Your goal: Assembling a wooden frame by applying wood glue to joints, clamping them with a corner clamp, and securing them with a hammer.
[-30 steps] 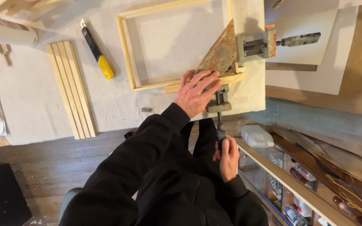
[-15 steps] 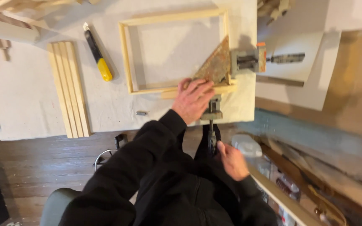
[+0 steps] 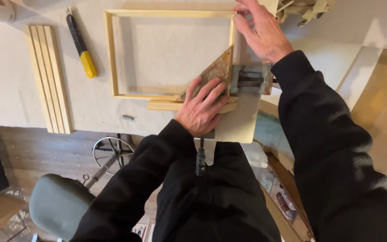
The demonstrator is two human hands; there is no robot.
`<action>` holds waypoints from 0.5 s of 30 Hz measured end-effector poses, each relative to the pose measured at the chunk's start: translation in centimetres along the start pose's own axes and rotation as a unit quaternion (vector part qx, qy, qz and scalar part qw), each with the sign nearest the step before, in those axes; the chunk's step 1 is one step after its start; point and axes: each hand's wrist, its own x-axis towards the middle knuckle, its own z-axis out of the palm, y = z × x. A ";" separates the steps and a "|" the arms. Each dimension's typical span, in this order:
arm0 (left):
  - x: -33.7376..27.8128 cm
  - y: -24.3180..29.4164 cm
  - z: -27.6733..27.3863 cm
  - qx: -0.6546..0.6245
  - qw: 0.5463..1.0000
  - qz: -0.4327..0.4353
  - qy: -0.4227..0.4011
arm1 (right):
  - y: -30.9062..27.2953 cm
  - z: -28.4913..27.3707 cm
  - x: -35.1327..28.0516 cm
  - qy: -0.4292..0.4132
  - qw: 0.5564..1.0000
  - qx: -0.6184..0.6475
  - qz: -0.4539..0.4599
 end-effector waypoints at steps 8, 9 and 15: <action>-0.3 0.4 0.9 0.048 0.999 -0.018 -0.006 | -0.5 -1.0 0.4 -0.039 0.999 0.003 -0.017; -0.4 0.5 1.0 0.049 0.999 -0.024 -0.007 | -0.5 -1.0 0.3 -0.044 0.999 0.006 -0.019; -0.6 0.3 1.2 0.053 0.998 -0.022 -0.003 | -1.0 -1.0 0.2 -0.077 0.996 -0.049 0.016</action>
